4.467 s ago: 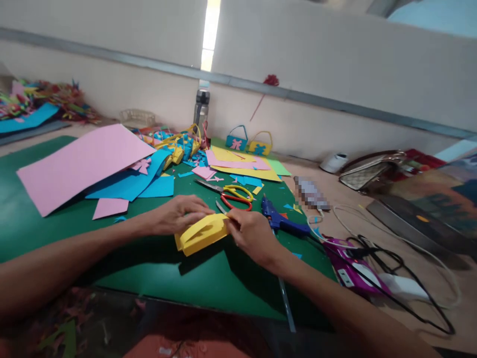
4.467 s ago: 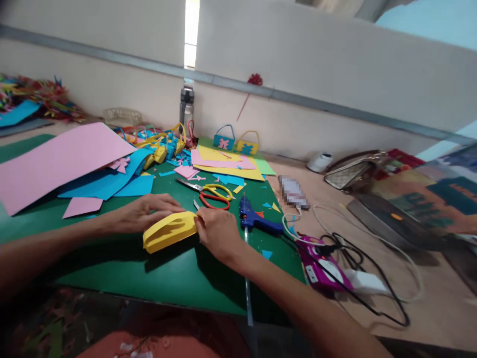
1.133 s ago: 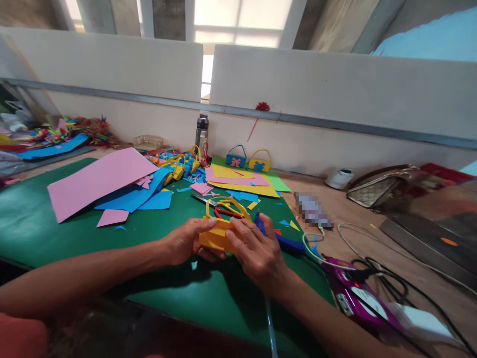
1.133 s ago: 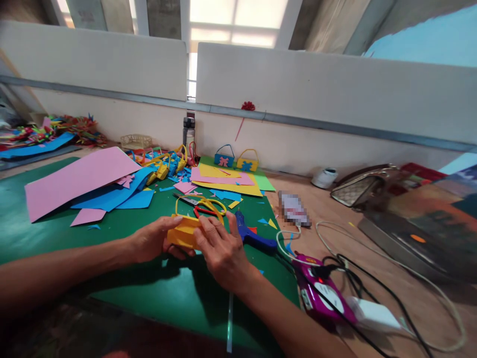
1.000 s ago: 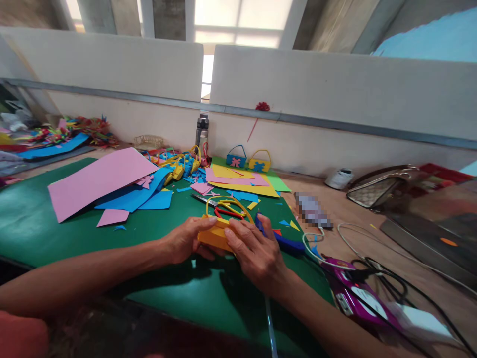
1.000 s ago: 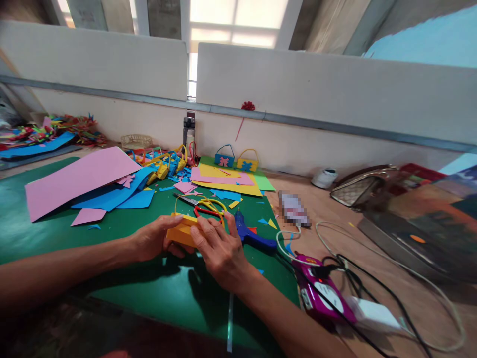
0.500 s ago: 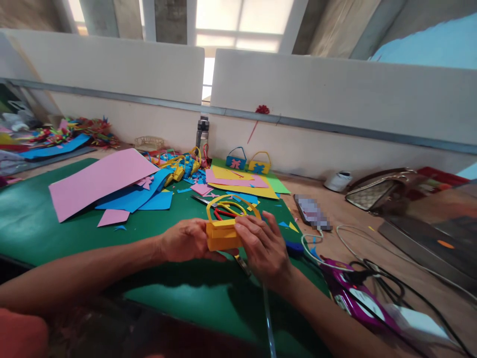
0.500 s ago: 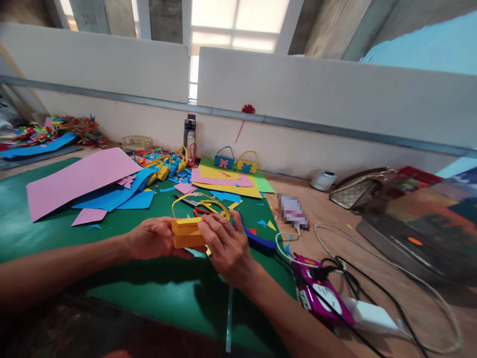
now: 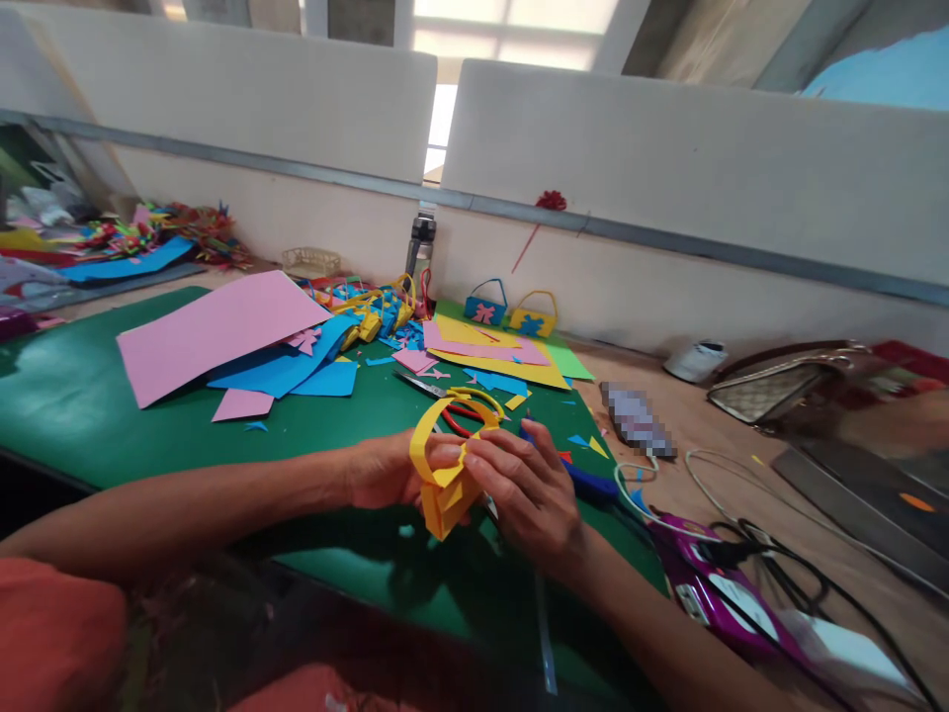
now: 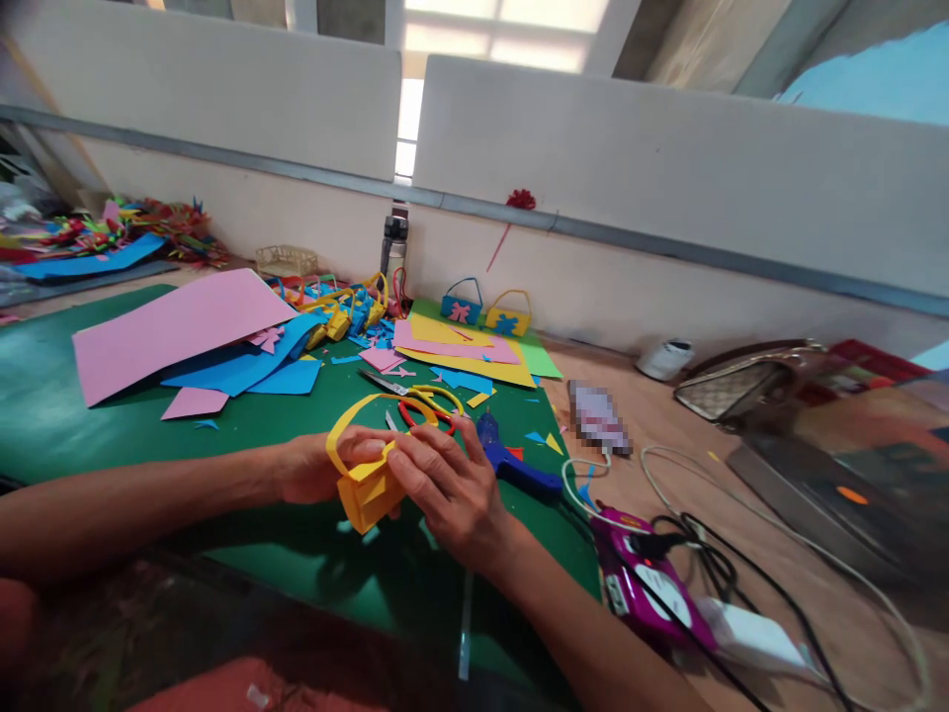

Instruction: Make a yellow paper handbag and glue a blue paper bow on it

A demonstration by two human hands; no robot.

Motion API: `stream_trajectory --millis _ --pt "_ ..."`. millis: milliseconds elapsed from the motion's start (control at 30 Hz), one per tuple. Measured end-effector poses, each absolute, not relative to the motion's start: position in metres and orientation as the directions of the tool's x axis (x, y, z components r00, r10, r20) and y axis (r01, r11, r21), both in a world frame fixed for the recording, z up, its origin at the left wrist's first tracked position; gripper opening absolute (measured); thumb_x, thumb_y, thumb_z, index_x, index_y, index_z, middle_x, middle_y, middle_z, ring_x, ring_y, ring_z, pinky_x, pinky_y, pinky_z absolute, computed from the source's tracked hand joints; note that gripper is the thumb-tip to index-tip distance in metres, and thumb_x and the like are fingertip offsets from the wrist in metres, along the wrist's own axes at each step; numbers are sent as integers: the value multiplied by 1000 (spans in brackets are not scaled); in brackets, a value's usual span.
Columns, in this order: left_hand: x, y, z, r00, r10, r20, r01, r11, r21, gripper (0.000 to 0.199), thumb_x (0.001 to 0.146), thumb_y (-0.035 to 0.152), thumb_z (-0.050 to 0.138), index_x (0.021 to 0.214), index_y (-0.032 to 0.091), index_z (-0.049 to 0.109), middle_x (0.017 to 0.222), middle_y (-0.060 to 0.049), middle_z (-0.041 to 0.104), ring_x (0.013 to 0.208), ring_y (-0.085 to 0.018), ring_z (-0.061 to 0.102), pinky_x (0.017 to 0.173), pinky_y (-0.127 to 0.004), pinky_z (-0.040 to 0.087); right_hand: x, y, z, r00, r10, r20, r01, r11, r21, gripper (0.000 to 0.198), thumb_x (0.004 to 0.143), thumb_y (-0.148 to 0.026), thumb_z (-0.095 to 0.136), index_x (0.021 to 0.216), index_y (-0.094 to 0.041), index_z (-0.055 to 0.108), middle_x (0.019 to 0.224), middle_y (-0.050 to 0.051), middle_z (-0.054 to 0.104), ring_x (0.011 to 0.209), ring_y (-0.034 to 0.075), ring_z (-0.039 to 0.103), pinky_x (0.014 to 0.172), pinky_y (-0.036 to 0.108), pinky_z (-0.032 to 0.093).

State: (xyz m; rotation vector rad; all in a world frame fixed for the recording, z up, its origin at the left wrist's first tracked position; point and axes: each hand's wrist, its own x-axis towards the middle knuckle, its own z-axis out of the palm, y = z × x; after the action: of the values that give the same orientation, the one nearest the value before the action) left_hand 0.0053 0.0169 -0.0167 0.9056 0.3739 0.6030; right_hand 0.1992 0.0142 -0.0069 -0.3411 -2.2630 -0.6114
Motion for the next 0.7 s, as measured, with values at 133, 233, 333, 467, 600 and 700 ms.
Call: stream_trajectory --millis 133,233,333,467,600,700 --pt "5 20 -19 772 634 -52 -328 467 821 56 69 37 71 117 16 53 89 -5 64 74 -16 62 69 -29 49 195 15 -8 -691 61 720 427 839 338 23 86 -8 44 105 -15 56 98 12 70 103 24 60 96 49 36" --pt "2 23 -19 797 601 -60 -324 509 797 57 67 38 71 116 17 52 84 -5 64 70 -19 64 65 -32 50 193 16 -10 -666 121 736 491 814 311 27 84 -5 46 107 -16 55 106 15 66 108 26 57 93 49 39" --pt "1 25 -18 775 630 -55 -375 528 762 44 73 38 65 108 14 55 83 -6 65 71 -20 64 68 -35 50 192 16 -11 -617 167 769 526 814 247 31 81 -5 50 109 -18 53 106 15 64 107 25 56 92 48 40" --pt "2 25 -20 762 645 -60 -422 565 709 42 73 41 64 99 9 58 81 -8 65 72 -21 63 68 -36 50 188 11 -9 -581 245 776 483 872 86 25 81 -7 54 104 -17 53 97 13 64 100 24 58 88 47 42" --pt "5 25 -25 728 684 -41 -475 547 689 33 75 33 65 101 14 58 81 -2 63 70 -16 61 66 -30 49 184 5 -6 -635 290 716 403 915 -14 25 81 -9 53 104 -18 52 101 12 63 104 25 55 90 48 40" --pt "6 22 -22 710 704 -18 -499 522 692 32 76 24 64 107 19 57 86 0 61 73 -13 60 68 -26 48 183 2 -3 -668 307 678 402 915 -19 24 82 -12 52 105 -20 50 102 10 63 106 26 54 93 51 36"
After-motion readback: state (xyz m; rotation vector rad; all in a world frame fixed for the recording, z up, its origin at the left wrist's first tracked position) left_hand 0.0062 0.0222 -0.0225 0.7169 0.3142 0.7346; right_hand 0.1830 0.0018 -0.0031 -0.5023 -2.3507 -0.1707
